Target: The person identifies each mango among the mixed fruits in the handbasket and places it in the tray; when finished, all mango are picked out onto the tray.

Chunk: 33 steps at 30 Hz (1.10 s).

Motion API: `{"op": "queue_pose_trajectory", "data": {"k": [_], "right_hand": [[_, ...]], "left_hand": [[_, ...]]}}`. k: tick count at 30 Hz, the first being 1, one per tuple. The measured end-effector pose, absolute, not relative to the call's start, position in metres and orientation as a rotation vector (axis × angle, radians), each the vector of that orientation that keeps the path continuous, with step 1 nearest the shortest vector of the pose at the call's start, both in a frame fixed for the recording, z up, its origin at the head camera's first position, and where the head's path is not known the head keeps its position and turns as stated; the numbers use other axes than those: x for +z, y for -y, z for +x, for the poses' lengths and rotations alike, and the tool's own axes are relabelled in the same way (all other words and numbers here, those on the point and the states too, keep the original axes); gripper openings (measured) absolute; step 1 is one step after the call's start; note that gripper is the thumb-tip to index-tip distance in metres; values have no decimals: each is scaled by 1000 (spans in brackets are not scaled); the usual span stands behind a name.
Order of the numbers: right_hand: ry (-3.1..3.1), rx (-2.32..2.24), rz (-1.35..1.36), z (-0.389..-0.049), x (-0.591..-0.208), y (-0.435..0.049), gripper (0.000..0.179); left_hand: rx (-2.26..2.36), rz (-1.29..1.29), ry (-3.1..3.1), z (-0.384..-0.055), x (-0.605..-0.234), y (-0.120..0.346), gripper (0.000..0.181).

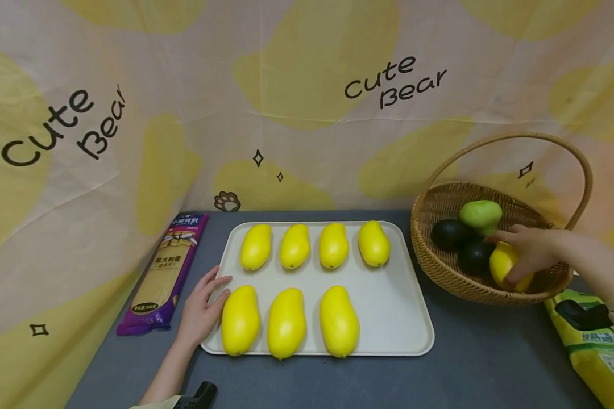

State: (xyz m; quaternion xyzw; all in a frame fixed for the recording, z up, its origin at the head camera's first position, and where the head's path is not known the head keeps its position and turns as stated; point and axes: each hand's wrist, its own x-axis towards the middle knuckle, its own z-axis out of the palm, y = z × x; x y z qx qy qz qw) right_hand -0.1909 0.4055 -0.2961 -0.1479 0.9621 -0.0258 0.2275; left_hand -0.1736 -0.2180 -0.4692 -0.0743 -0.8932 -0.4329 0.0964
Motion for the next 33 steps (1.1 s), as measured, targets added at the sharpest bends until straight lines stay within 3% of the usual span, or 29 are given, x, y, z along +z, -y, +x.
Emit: {"op": "queue_pose_trajectory", "data": {"k": [7, 16, 33], "right_hand": [[-2827, -238, -553, -180, -292, -403, 68], [-2992, -393, -606, -167, -286, -384, 76], [-2964, -1179, -536, -153, -289, -321, 83]], "left_hand": [[-1289, -201, 2658, -173, -467, 215, 30], [-1286, -181, 2674, -173, -466, 214, 30], [-1278, -207, 2657, -175, -470, 215, 29]]}}
